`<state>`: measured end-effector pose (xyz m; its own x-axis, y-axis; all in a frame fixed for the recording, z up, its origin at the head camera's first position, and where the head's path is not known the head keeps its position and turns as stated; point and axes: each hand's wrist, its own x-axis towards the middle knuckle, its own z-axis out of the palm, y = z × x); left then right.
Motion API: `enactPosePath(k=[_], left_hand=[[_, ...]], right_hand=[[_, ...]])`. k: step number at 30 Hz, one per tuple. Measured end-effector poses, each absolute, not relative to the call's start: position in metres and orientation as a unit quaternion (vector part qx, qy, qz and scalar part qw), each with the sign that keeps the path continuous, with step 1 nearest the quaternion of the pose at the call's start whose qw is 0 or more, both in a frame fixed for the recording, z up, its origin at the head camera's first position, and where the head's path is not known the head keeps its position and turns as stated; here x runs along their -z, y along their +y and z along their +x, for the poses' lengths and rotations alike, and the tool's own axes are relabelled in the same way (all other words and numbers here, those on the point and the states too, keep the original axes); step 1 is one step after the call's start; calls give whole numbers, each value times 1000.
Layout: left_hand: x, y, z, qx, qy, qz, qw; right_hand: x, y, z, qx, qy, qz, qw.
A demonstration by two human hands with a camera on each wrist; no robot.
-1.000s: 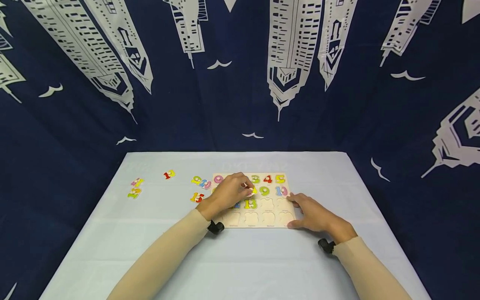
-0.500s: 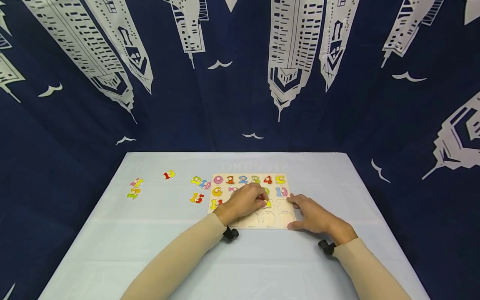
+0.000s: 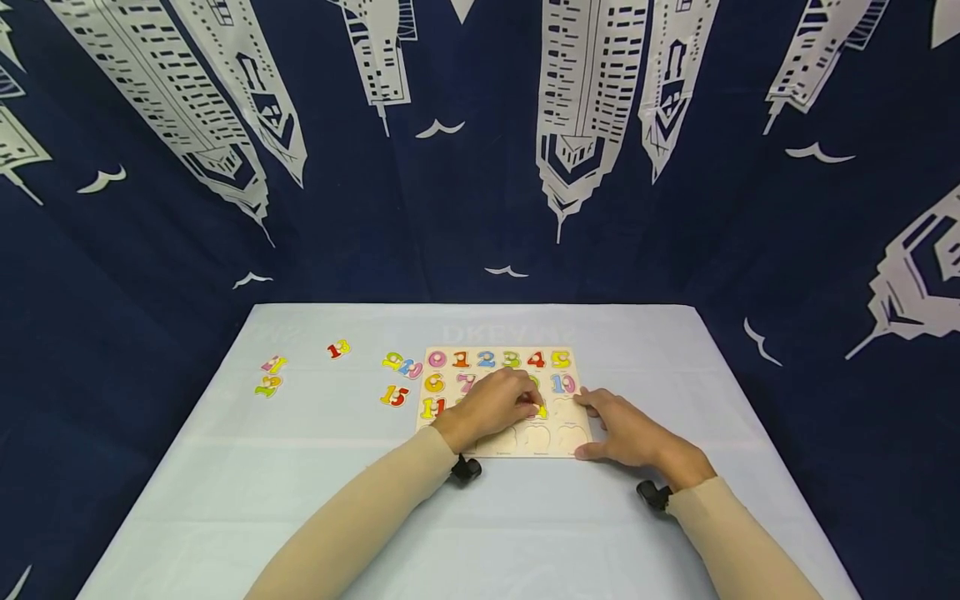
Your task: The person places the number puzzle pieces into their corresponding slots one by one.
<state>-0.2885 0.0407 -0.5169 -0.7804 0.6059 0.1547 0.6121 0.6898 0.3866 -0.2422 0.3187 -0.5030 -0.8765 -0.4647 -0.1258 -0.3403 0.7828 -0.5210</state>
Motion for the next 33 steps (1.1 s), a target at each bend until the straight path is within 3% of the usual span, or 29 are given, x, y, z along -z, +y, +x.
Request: enactPosePath(k=[15,33], left_hand=[[517,19,-287,227,-918,-325,25],[513,-116,-277,264,-942,-200,60]], right_hand=[[504,319,-243,250,937,-213,122],[503,320,-239,255,936,-212,122]])
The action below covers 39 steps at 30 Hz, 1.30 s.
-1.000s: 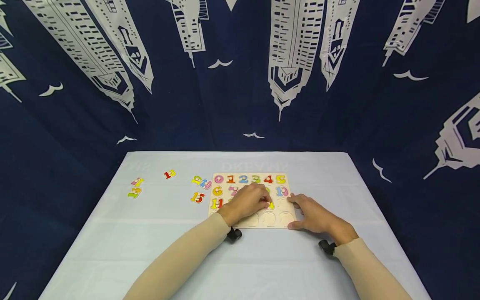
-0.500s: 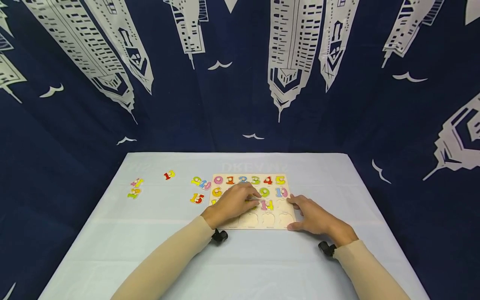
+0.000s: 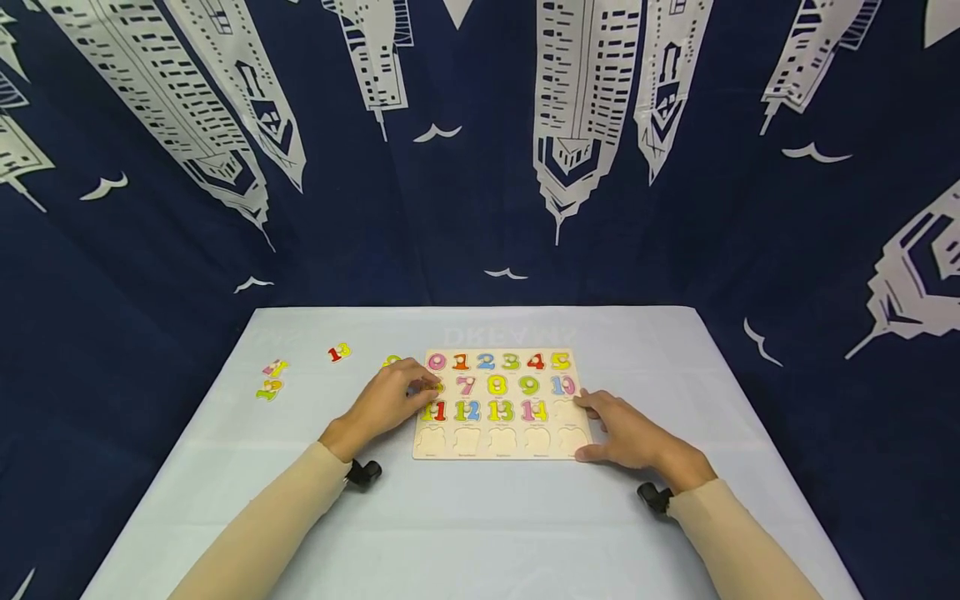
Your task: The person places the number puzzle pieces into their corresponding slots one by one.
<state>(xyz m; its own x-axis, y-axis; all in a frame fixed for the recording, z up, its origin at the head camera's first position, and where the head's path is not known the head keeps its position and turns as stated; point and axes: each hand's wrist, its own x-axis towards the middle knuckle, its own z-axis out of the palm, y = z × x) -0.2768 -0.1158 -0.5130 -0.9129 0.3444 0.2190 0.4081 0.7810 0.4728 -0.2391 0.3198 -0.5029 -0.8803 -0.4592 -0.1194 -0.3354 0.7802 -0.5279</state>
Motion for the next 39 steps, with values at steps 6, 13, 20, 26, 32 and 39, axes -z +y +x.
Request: enactPosePath(k=[6,13,20,26,32,39], left_hand=[[515,-155,-276,256,-949,-177,50],[516,-180,-274,268,-949,-164,12],[519,-183,-274,271,-948,-167,16],[520,-184,-275,266,-948,-171,26],[521,-185,-275,261,-949,-172,29],[515,-177,-276,262,-948,-174,43]], right_hand=[[505,320,-239,254,936,-214,120],[503,320,-240,248,938,-209,122],[503,320,-241,248,938,-211,121],[503,319,-240,249,937,-213,120],[503,318,-239,251,937,-212,121],[505,320,-240,248,938,-211,122]])
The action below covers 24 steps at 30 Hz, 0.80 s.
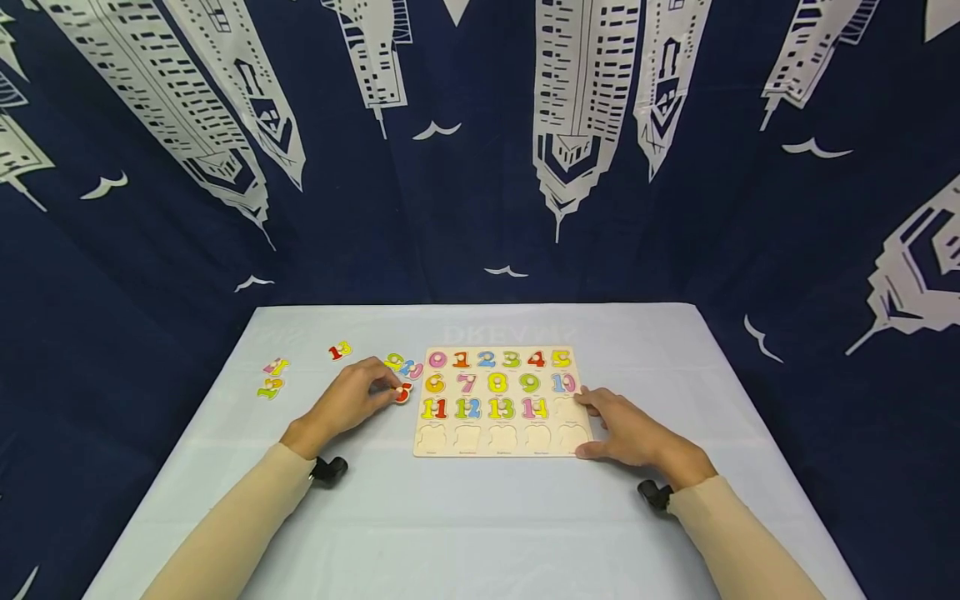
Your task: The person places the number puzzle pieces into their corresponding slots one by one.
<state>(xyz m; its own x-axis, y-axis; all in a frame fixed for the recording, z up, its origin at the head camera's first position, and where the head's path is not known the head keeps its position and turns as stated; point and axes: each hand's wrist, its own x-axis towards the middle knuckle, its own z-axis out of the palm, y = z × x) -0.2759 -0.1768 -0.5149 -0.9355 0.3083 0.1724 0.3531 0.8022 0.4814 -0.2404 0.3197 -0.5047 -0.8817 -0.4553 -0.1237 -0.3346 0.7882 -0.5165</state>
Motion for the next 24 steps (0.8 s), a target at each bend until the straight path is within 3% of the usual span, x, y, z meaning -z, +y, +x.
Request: enactPosePath(k=[7,24], left_hand=[[505,-144,-277,286,-934,-205,60],[505,-10,-287,248,-920,-302,32]], right_hand=[[504,320,-240,251,936,-211,124],[501,318,-239,263,934,-204,131]])
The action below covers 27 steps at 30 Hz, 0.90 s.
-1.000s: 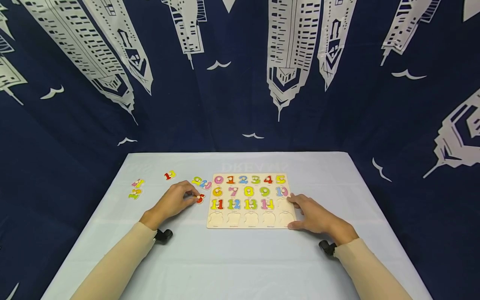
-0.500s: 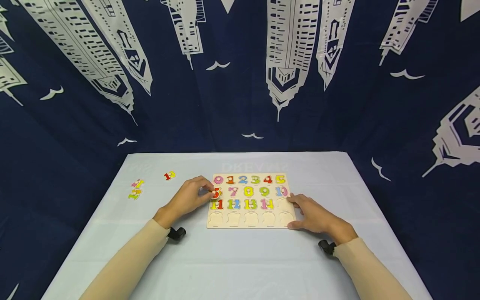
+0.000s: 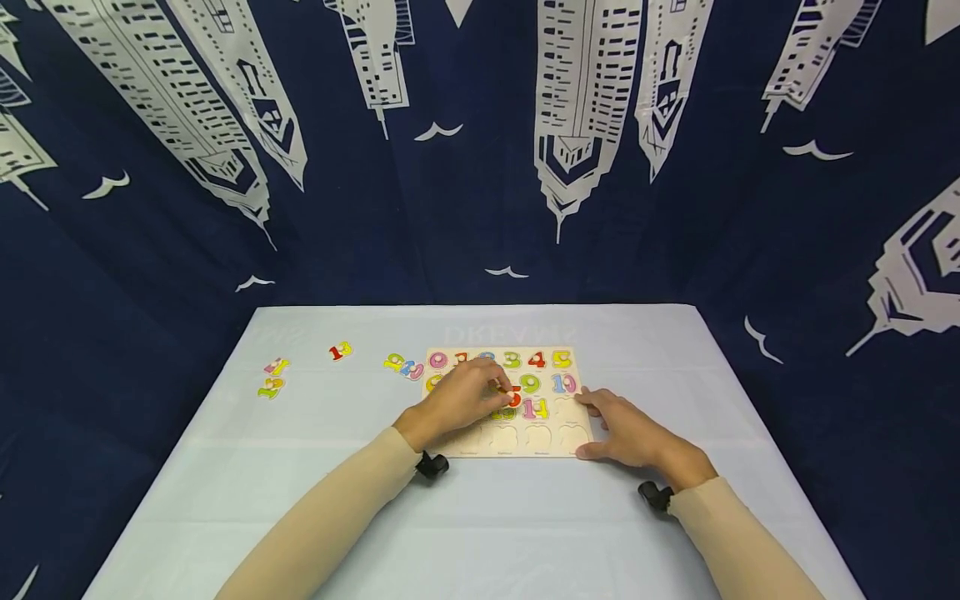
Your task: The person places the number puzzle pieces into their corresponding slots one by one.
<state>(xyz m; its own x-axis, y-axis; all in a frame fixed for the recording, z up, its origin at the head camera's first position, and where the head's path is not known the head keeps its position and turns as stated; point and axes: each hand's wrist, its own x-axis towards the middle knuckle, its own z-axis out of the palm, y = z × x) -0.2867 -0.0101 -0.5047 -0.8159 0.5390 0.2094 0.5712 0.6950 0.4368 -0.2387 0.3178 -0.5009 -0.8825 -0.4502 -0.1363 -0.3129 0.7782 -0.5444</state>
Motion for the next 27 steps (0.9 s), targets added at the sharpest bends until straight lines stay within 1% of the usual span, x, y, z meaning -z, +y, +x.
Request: enactPosePath(k=[7,14,21,27], left_hand=[[513,48,-290,223,-918,-328,23],[521,88,-292,168,-930,-326,23],[525,108,-289,126,-941,-310,54],[523,110,-289,117,-946,-296,52]], right_hand=[[506,320,-240,281,926,-211,139],[509,323,-240,298,920,-209,142],[510,325,-240,299,920,-212,141],[509,326,-239,295,921,-212,143]])
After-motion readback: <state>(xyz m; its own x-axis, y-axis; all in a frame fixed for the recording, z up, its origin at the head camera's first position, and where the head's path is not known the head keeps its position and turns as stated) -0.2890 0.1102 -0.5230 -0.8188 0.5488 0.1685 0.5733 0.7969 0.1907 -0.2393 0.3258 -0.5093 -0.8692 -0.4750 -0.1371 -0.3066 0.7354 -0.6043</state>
